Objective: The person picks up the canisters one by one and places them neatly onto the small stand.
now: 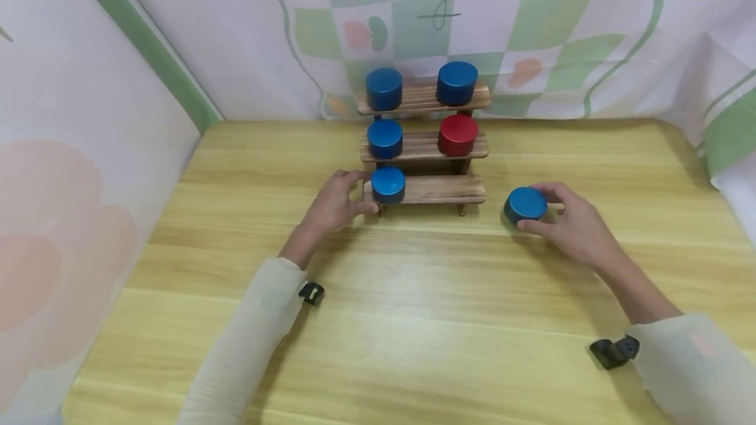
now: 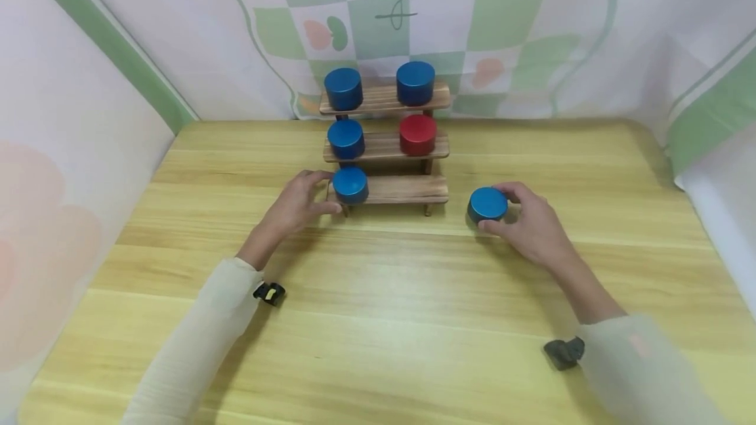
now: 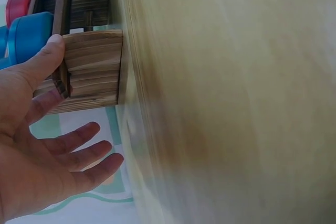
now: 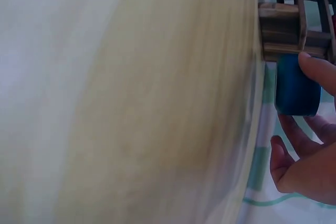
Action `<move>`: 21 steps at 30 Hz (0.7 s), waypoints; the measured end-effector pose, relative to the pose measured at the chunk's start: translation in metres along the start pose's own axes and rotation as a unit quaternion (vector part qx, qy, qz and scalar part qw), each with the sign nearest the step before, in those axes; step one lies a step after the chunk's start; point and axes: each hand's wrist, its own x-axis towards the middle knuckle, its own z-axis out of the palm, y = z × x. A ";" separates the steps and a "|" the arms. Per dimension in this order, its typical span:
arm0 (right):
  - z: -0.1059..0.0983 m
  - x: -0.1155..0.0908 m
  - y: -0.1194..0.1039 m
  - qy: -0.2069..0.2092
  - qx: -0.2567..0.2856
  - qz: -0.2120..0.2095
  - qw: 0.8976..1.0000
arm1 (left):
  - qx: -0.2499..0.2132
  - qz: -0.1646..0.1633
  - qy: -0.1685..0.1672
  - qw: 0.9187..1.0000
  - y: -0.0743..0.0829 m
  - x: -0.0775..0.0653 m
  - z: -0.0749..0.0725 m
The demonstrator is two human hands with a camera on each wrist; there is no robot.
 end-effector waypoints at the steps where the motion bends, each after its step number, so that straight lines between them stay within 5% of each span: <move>1: 0.000 0.000 -0.003 0.005 0.001 -0.002 1.000 | 0.000 0.000 -0.001 1.000 0.000 0.000 0.000; 21: 0.029 0.026 -0.072 0.053 0.066 -0.035 0.996 | 0.004 -0.012 -0.001 1.000 0.002 0.000 0.000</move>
